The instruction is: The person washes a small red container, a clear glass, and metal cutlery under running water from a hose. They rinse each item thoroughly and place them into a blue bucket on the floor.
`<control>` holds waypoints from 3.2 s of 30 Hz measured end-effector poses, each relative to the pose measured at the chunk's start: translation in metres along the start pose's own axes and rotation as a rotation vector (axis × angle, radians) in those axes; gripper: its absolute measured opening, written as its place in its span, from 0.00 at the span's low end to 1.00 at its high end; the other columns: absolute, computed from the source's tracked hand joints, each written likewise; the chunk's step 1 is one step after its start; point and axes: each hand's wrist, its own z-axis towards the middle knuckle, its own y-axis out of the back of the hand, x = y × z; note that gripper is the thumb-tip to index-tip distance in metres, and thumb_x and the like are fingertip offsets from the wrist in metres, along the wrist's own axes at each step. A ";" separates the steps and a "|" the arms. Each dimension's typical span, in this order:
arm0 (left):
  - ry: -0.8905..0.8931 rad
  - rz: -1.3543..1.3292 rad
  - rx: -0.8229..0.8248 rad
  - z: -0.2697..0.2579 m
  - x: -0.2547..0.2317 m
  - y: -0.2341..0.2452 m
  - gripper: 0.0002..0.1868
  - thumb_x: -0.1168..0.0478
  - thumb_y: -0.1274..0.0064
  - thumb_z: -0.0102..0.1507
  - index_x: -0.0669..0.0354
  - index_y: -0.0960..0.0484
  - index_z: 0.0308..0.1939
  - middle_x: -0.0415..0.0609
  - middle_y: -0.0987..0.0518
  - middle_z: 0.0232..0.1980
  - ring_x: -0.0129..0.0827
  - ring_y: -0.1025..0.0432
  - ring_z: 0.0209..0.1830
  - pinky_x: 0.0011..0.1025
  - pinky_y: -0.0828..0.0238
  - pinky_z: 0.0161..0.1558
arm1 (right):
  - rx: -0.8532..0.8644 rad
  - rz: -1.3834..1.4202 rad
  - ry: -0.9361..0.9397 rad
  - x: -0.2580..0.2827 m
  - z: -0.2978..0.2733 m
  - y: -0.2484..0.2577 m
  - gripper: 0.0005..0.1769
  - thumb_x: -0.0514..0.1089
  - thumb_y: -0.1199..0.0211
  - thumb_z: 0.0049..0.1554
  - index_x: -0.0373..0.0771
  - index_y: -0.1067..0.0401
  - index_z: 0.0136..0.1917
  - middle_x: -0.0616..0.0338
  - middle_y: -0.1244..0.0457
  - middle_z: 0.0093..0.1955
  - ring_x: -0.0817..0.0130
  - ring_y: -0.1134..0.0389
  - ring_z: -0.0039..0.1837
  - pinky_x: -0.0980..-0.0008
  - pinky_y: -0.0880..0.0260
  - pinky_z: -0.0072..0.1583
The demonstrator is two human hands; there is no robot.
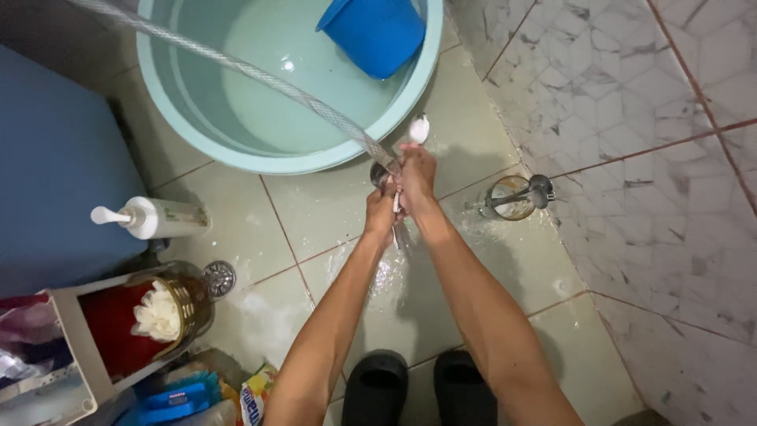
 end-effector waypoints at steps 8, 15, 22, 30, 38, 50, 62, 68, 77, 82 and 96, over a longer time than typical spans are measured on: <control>-0.016 0.144 0.060 -0.004 -0.007 -0.019 0.16 0.52 0.45 0.59 0.58 0.20 0.22 0.48 0.26 0.17 0.32 0.27 0.16 0.28 0.28 0.18 | 0.078 -0.194 0.019 0.027 -0.076 0.060 0.17 0.51 0.49 0.59 0.40 0.27 0.38 0.60 0.40 0.31 0.71 0.40 0.33 0.70 0.39 0.34; -0.093 0.239 -0.127 -0.036 -0.038 -0.015 0.33 0.34 0.40 0.51 0.65 0.19 0.19 0.57 0.27 0.18 0.36 0.30 0.26 0.35 0.31 0.37 | 0.186 -0.201 0.032 0.015 -0.100 0.062 0.15 0.47 0.49 0.62 0.39 0.28 0.40 0.59 0.39 0.31 0.71 0.39 0.33 0.71 0.37 0.34; -0.113 0.429 0.223 -0.065 -0.056 -0.011 0.42 0.25 0.70 0.62 0.61 0.22 0.25 0.52 0.26 0.24 0.38 0.29 0.25 0.37 0.33 0.33 | 0.221 -0.405 0.099 0.023 -0.105 0.053 0.15 0.49 0.51 0.62 0.39 0.30 0.42 0.52 0.37 0.35 0.59 0.37 0.40 0.62 0.36 0.41; -0.271 0.082 0.080 -0.077 -0.068 -0.005 0.15 0.51 0.53 0.66 0.54 0.20 0.30 0.38 0.26 0.27 0.24 0.33 0.30 0.20 0.35 0.34 | 0.249 -0.776 0.185 0.029 -0.109 0.061 0.17 0.52 0.54 0.62 0.38 0.33 0.46 0.40 0.34 0.42 0.38 0.32 0.53 0.45 0.34 0.53; -0.407 0.352 0.121 -0.023 -0.040 -0.005 0.23 0.44 0.42 0.59 0.54 0.22 0.16 0.41 0.28 0.15 0.26 0.34 0.19 0.25 0.40 0.24 | 0.349 -0.521 0.216 0.046 -0.108 0.059 0.27 0.50 0.64 0.65 0.31 0.30 0.41 0.39 0.35 0.35 0.50 0.31 0.41 0.53 0.33 0.40; -0.729 0.363 0.423 -0.123 -0.082 -0.073 0.11 0.55 0.47 0.65 0.50 0.22 0.28 0.36 0.31 0.19 0.18 0.39 0.23 0.20 0.40 0.28 | 0.345 -0.452 0.610 0.066 -0.144 0.145 0.18 0.48 0.56 0.62 0.30 0.36 0.52 0.38 0.36 0.35 0.44 0.32 0.40 0.48 0.36 0.43; -0.519 0.315 0.969 -0.180 -0.021 -0.165 0.15 0.68 0.59 0.67 0.67 0.30 0.58 0.56 0.19 0.44 0.33 0.25 0.42 0.29 0.25 0.39 | -0.221 -0.887 0.673 0.069 -0.163 0.287 0.04 0.41 0.52 0.61 0.40 0.38 0.47 0.46 0.34 0.35 0.42 0.30 0.40 0.50 0.34 0.39; -0.167 0.686 1.162 -0.235 0.014 -0.206 0.11 0.67 0.45 0.62 0.66 0.20 0.47 0.63 0.19 0.39 0.47 0.21 0.36 0.39 0.20 0.36 | -0.364 -0.757 0.633 0.072 -0.215 0.386 0.06 0.41 0.46 0.62 0.41 0.30 0.51 0.53 0.34 0.45 0.48 0.31 0.50 0.56 0.31 0.50; -0.169 0.944 1.634 -0.340 0.139 -0.248 0.17 0.65 0.45 0.62 0.68 0.27 0.53 0.67 0.25 0.48 0.53 0.23 0.44 0.44 0.21 0.40 | -0.760 -0.792 0.423 0.059 -0.374 0.503 0.14 0.42 0.41 0.60 0.39 0.28 0.59 0.47 0.34 0.49 0.47 0.33 0.54 0.54 0.32 0.55; -0.429 1.195 1.860 -0.416 0.142 -0.231 0.21 0.56 0.48 0.62 0.65 0.23 0.55 0.65 0.22 0.51 0.58 0.27 0.53 0.51 0.28 0.51 | -0.939 -0.829 0.312 0.000 -0.452 0.571 0.14 0.40 0.36 0.55 0.39 0.24 0.55 0.47 0.35 0.45 0.46 0.33 0.50 0.55 0.32 0.53; -0.461 1.465 1.766 -0.414 0.154 -0.211 0.23 0.52 0.51 0.62 0.61 0.23 0.57 0.58 0.19 0.48 0.51 0.24 0.51 0.48 0.29 0.52 | -1.182 -1.058 -0.183 -0.041 -0.490 0.590 0.17 0.51 0.33 0.50 0.44 0.24 0.52 0.55 0.34 0.50 0.53 0.35 0.58 0.51 0.34 0.57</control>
